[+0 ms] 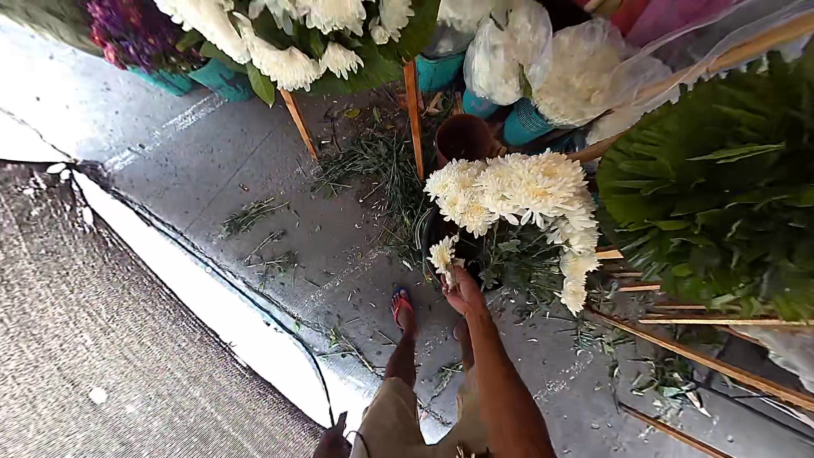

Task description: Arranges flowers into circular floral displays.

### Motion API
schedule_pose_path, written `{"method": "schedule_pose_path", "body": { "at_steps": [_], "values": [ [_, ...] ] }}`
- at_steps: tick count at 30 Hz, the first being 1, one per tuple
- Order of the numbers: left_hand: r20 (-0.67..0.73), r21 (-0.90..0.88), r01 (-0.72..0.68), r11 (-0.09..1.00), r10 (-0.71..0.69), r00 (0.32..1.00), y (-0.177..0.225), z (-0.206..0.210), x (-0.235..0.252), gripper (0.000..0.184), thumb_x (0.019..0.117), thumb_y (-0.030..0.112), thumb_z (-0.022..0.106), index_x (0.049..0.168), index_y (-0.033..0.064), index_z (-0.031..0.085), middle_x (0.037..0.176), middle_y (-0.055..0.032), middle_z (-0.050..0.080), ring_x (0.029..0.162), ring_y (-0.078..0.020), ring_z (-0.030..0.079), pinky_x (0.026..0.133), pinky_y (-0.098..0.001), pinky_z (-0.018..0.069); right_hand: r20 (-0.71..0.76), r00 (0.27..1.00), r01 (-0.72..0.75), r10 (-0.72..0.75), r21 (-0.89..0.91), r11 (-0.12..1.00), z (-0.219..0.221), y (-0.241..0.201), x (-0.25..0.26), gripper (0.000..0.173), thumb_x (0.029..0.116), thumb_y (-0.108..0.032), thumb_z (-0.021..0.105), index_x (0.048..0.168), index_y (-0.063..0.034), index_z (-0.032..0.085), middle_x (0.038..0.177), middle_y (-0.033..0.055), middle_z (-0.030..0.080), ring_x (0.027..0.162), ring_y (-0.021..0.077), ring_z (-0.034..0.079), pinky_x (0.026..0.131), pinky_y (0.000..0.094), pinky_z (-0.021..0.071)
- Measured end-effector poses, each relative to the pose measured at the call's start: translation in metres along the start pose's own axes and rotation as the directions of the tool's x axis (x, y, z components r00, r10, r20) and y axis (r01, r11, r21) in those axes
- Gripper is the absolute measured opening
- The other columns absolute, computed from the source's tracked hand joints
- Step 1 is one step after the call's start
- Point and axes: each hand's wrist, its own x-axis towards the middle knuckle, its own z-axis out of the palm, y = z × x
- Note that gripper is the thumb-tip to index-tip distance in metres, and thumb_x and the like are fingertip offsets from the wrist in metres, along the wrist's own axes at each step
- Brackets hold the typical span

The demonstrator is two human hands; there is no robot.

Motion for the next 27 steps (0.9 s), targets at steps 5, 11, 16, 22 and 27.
{"method": "schedule_pose_path", "body": {
  "at_steps": [5, 11, 16, 22, 27],
  "values": [
    [-0.094, -0.012, -0.160, 0.987, 0.158, 0.983, 0.082, -0.008, 0.016, 0.039, 0.0979, 0.015, 0.053, 0.133, 0.0015, 0.060, 0.098, -0.0183, 0.069, 0.083, -0.0298, 0.066, 0.076, -0.0536, 0.0550, 0.037, 0.990, 0.141, -0.138, -0.087, 0.986, -0.028, 0.003, -0.118, 0.035, 0.1001, -0.004, 0.057, 0.134, -0.0022, 0.048, 0.104, 0.0136, 0.066, 0.083, 0.0200, 0.066, 0.071, 0.0359, 0.0583],
    [0.006, -0.284, -0.450, 0.847, 0.471, 0.882, 0.226, -0.007, -0.006, 0.049, 0.0981, 0.044, 0.060, 0.123, 0.0020, 0.062, 0.091, -0.0052, 0.070, 0.068, -0.0147, 0.065, 0.059, -0.0348, 0.0581, 0.132, 0.878, 0.479, -0.461, -0.270, 0.835, -0.006, -0.009, -0.213, 0.050, 0.0879, -0.004, 0.072, 0.135, 0.0038, 0.056, 0.122, 0.0171, 0.067, 0.108, 0.0210, 0.067, 0.094, 0.0395, 0.0590],
    [0.090, -0.358, -0.409, 0.840, 0.467, 0.880, 0.301, 0.017, -0.032, 0.049, 0.0970, 0.008, 0.061, 0.141, 0.0002, 0.042, 0.091, -0.0107, 0.067, 0.067, -0.0195, 0.067, 0.060, -0.0369, 0.0592, 0.219, 0.789, 0.614, -0.573, -0.288, 0.735, 0.017, -0.032, -0.267, 0.051, 0.0874, -0.003, 0.075, 0.136, 0.0009, 0.060, 0.126, 0.0142, 0.067, 0.113, 0.0177, 0.066, 0.098, 0.0370, 0.0568],
    [-0.167, -0.311, -0.696, 0.647, 0.683, 0.711, 0.328, 0.008, -0.056, 0.039, 0.0987, 0.009, 0.053, 0.136, -0.0023, 0.049, 0.088, -0.0064, 0.065, 0.070, -0.0154, 0.064, 0.061, -0.0333, 0.0573, 0.223, 0.779, 0.617, -0.587, -0.102, 0.780, 0.000, -0.077, -0.292, 0.062, 0.0838, -0.001, 0.079, 0.140, 0.0030, 0.054, 0.129, 0.0168, 0.065, 0.112, 0.0198, 0.066, 0.095, 0.0368, 0.0585],
    [-0.351, -0.271, -0.773, 0.574, 0.689, 0.635, 0.341, -0.019, -0.045, 0.043, 0.0957, 0.008, 0.056, 0.135, -0.0066, 0.044, 0.092, -0.0089, 0.064, 0.073, -0.0162, 0.065, 0.063, -0.0338, 0.0587, 0.189, 0.750, 0.644, -0.633, 0.010, 0.765, -0.027, -0.117, -0.316, 0.051, 0.0839, 0.004, 0.072, 0.133, 0.0044, 0.057, 0.119, 0.0151, 0.068, 0.103, 0.0185, 0.067, 0.089, 0.0355, 0.0591]
  ]
}}
